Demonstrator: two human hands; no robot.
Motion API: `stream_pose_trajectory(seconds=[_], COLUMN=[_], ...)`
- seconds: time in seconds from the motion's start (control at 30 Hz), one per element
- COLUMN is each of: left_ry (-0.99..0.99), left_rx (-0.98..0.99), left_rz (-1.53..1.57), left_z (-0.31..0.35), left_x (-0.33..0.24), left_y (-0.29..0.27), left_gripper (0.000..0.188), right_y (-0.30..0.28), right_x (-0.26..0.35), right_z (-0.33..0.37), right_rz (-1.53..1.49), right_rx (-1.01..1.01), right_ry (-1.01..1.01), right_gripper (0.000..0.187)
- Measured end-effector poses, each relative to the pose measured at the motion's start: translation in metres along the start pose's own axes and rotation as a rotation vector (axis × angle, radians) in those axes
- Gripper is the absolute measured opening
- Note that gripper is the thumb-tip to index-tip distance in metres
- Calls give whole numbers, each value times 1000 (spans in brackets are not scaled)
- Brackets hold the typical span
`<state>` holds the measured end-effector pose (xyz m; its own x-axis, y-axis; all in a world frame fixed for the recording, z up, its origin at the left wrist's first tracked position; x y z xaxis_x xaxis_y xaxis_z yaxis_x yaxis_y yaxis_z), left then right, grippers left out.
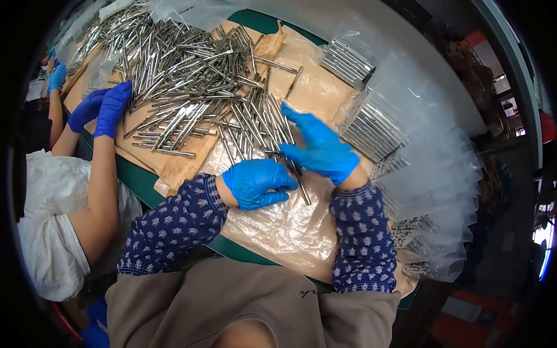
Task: Arranging and checking small metal pins or tubes at a production workstation.
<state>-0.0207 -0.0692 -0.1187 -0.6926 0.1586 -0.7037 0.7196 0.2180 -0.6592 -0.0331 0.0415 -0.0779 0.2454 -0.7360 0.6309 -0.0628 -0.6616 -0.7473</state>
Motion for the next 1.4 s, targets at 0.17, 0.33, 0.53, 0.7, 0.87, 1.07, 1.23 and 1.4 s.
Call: stream_pose_trajectory(seconds=[0.17,0.33,0.53,0.7,0.87,1.07,1.23,1.4], left_ry=[1,74,-32,-342,-290,-571,-567,-603], left_rx=[-23,-51,-44,-608,-676,-752,-593,-577], left_rz=[-77,-110,111,1175,1744,1634,1441,1250], left_z=[-2,-6,-4,9,6,7,14,15], left_x=[-5,-14,-12,35,57,54,41,34], left_y=[-1,5,-2,-16,-21,-29,-31,-36], left_gripper=[22,20,20,40,37,31,32,33], right_y=[-35,-32,-25,-17,3,-25,-2,-27], right_x=[-52,-105,-115,-95,1,-108,-111,-81], right_z=[-5,-47,-75,-66,-56,-113,-138,-120], right_rz=[-201,160,443,-48,-200,134,572,207], right_rx=[-215,-196,-131,-32,289,-174,-18,-36], right_ry=[424,653,861,868,185,299,439,262], right_gripper=[41,49,44,36,23,32,23,25])
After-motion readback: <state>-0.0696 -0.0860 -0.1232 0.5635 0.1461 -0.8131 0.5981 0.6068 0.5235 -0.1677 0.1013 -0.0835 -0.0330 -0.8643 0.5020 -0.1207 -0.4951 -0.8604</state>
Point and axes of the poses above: each hand's wrist, its own z-axis away from the middle knuckle, its own y-axis out of the palm, x = y × z, the point moved 7 cm from there along -z, towards the middle knuckle, and after that the axes turned 2 degrees about -z, right-handed, at the moved point
